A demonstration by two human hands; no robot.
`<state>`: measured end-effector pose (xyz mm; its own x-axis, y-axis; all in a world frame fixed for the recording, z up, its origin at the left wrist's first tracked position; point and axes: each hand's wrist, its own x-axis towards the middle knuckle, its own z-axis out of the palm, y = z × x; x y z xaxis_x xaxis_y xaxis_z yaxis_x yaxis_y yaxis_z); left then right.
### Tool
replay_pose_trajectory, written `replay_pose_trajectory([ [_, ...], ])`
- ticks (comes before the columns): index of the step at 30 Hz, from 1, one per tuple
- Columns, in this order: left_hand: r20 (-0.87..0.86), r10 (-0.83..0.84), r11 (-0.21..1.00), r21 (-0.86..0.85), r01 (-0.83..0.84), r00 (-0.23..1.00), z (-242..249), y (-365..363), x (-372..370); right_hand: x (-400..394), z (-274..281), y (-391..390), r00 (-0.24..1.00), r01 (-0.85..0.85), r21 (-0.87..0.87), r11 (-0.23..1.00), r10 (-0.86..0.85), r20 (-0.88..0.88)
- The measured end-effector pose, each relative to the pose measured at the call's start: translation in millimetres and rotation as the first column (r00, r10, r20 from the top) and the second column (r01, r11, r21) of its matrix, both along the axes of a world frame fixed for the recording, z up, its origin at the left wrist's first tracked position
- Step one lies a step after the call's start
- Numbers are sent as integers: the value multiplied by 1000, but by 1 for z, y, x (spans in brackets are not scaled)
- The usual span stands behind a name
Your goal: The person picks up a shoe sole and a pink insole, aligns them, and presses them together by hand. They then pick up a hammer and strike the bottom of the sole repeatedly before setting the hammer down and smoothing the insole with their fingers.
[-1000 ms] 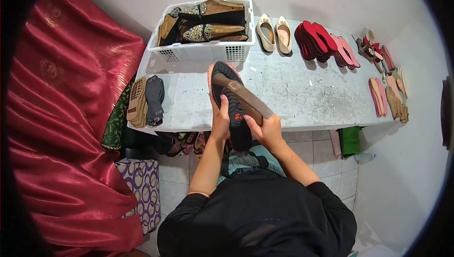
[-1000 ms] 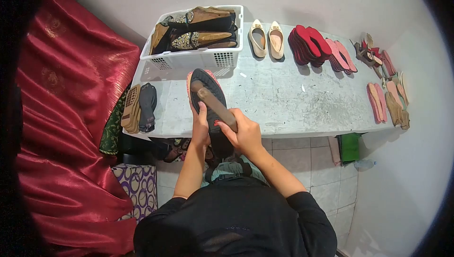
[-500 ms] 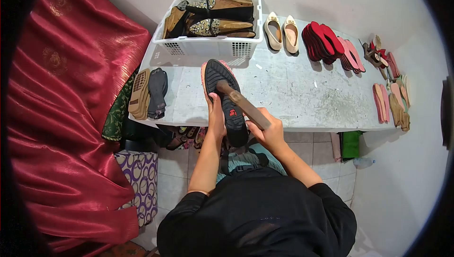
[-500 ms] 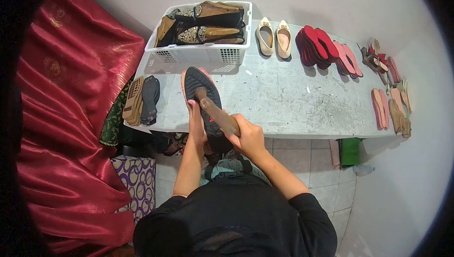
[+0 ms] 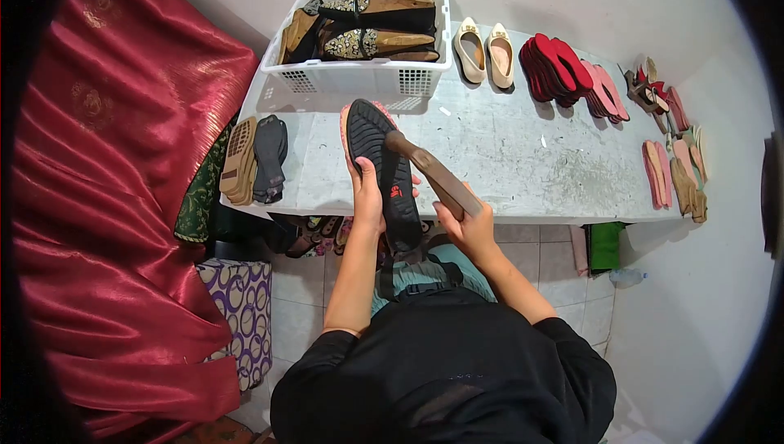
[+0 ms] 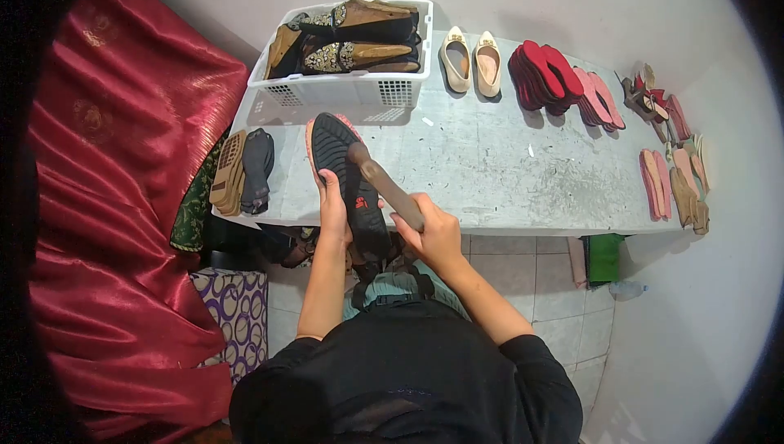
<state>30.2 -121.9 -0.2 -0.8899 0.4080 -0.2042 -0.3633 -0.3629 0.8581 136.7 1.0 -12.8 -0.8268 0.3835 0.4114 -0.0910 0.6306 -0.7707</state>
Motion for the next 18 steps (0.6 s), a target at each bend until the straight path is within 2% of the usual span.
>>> replay_pose_trajectory([
  [2,12,15,999,34,-15,1000,1,3,2,3,-5,-1,997,-31,-30,999,29,-72],
  [4,-42,151,989,1,-151,988,0,4,5,8,-8,-4,990,-68,-66,996,59,-128],
  [5,32,201,980,3,-201,979,-12,4,1,8,-7,-3,997,-73,29,997,74,-13],
  [6,33,194,981,3,-194,980,-22,2,-1,8,-5,-1,992,-86,123,989,74,101],
  [8,-51,195,970,-135,-200,979,-37,0,-7,7,-1,-3,989,-69,145,987,49,140],
  [9,-189,161,967,-166,-193,969,-41,-1,-10,8,-5,-7,995,-62,69,996,56,78],
  [11,-179,128,978,-138,-154,976,-49,-6,-16,14,-8,-14,997,-75,-35,997,75,9],
  [14,-138,138,986,-73,-149,981,-43,-1,-15,17,7,-12,991,-81,15,997,79,109],
  [15,-123,243,966,-58,-251,962,-31,4,-10,17,7,-12,991,-81,16,997,78,105],
  [16,-104,344,936,-44,-350,933,-23,6,-8,17,6,-13,996,-86,-28,996,87,15],
  [17,-102,346,935,-43,-352,932,-20,3,-8,18,5,-13,993,-99,-70,993,94,-72],
  [18,-56,231,973,-2,-231,971,-18,-2,-9,19,5,-13,993,-103,-68,992,98,-68],
])
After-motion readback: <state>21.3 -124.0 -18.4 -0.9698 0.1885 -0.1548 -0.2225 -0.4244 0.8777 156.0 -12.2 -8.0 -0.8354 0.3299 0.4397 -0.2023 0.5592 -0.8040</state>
